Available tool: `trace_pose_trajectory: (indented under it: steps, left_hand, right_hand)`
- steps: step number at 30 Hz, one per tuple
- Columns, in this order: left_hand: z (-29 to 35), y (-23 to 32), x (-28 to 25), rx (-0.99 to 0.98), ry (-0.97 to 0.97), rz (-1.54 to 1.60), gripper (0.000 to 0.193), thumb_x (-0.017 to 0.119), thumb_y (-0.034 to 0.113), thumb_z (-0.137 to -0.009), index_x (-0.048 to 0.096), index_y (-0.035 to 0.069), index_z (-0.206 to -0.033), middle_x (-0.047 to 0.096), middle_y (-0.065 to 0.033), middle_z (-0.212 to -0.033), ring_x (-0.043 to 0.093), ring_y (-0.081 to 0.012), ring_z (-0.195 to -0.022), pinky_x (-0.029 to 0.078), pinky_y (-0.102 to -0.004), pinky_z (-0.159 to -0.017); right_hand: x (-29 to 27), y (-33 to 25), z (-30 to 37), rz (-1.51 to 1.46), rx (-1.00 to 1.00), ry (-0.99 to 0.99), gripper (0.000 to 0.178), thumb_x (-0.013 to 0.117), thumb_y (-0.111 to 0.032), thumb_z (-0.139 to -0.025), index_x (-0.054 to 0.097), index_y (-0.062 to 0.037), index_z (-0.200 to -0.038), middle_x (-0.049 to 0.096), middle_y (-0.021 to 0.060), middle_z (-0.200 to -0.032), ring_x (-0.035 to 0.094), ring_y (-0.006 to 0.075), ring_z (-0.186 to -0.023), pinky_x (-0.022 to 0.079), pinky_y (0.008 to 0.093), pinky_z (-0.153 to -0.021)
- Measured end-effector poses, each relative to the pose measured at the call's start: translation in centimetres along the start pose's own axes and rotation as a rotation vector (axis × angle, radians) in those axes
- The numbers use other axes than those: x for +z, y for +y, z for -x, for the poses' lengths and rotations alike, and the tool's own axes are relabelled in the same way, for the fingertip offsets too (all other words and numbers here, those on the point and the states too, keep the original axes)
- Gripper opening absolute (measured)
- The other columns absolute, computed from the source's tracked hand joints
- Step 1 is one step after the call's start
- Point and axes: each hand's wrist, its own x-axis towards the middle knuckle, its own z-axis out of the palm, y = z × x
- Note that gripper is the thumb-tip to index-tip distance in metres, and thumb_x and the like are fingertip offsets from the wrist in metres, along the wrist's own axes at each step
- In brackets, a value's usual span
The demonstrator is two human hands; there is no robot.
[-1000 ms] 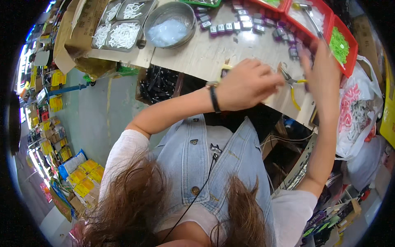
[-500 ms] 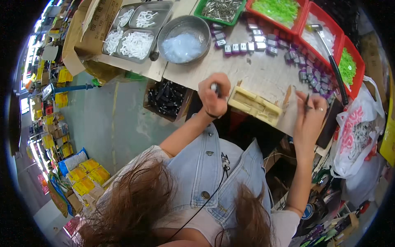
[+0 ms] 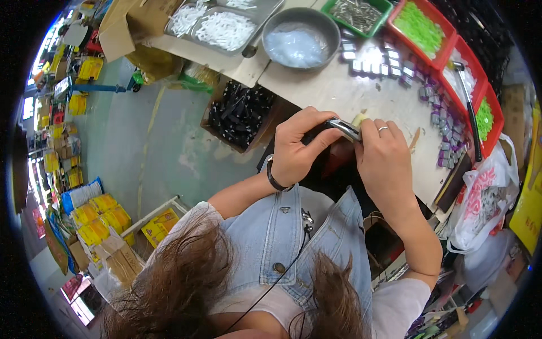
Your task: Assembling small plastic components into black housings at a factory workbench.
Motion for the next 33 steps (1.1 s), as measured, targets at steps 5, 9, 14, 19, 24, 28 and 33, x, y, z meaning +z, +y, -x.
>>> trace_pose_trajectory:
  steps: [5,9,14,19,24,28,33]
  left_hand:
    - [0.5,0.4,-4.0,-0.609,-0.277,0.462,0.018,0.066,0.013,-0.089,0.068,-0.003,-0.098,0.062,-0.0021,-0.073,0.055,-0.0064,-0.06,0.043,-0.0187,-0.053]
    - [1.4,-1.3,-8.8,-0.982,-0.538,0.909,0.021,0.06,0.016,-0.092,0.066,-0.005,-0.094,0.062,-0.0049,-0.071,0.055,-0.0073,-0.058,0.043,-0.0187,-0.05]
    - [4.0,-13.0,-16.7,-0.751,0.084,0.173,0.023,0.061,0.022,-0.093,0.067,-0.001,-0.096,0.066,-0.0051,-0.078,0.059,-0.0073,-0.064,0.047,-0.0222,-0.058]
    - [8.8,-30.1,-23.8,-0.357,0.337,-0.713,0.024,0.057,0.018,-0.095,0.066,0.001,-0.109,0.067,-0.0129,-0.09,0.063,-0.017,-0.081,0.05,-0.0311,-0.074]
    - [-1.9,-9.0,-15.7,0.199,0.844,-0.314,0.016,0.058,0.004,-0.09,0.063,-0.001,-0.104,0.064,-0.0136,-0.096,0.061,-0.023,-0.089,0.047,-0.0315,-0.081]
    - [-18.6,2.0,-8.9,0.544,0.062,-0.559,0.012,0.063,0.007,-0.085,0.064,0.001,-0.096,0.067,-0.0112,-0.088,0.064,-0.0245,-0.08,0.049,-0.0312,-0.074]
    - [-38.2,-10.6,-5.3,0.08,-0.251,-1.37,0.036,0.056,0.024,-0.087,0.057,0.0,-0.113,0.065,-0.0242,-0.107,0.064,-0.0376,-0.102,0.051,-0.045,-0.088]
  right_hand:
    - [2.3,-0.5,-0.3,-0.126,-0.017,-0.156,0.016,0.064,-0.002,-0.076,0.051,0.0002,-0.084,0.055,0.0176,-0.079,0.055,0.037,-0.082,0.046,0.0445,-0.072]
    - [4.4,-2.0,-1.7,-0.192,-0.222,-0.271,0.018,0.065,-0.003,-0.076,0.051,0.0005,-0.086,0.056,0.0183,-0.08,0.056,0.0369,-0.083,0.046,0.0455,-0.073]
    - [4.4,-3.0,-4.0,-0.149,0.014,-0.217,0.017,0.062,-0.011,-0.087,0.05,0.0014,-0.088,0.055,0.0198,-0.081,0.056,0.0374,-0.081,0.044,0.0457,-0.071]
    - [2.0,3.7,-0.7,-0.048,0.244,-0.033,0.019,0.059,-0.016,-0.092,0.052,0.0018,-0.093,0.055,0.0235,-0.084,0.054,0.0424,-0.08,0.041,0.0476,-0.07]
    - [1.5,12.0,8.7,0.279,0.371,0.111,0.022,0.061,-0.016,-0.089,0.054,0.0023,-0.099,0.055,0.023,-0.092,0.052,0.0415,-0.088,0.042,0.0477,-0.075]
    - [2.5,13.2,11.4,0.303,0.456,0.13,0.025,0.067,-0.016,-0.084,0.056,-0.0015,-0.1,0.056,0.0182,-0.093,0.053,0.0369,-0.09,0.043,0.0442,-0.078]
    - [3.7,13.6,11.6,0.323,0.399,0.267,0.033,0.073,-0.019,-0.078,0.056,-0.0043,-0.102,0.055,0.0135,-0.096,0.053,0.033,-0.094,0.044,0.0408,-0.081]
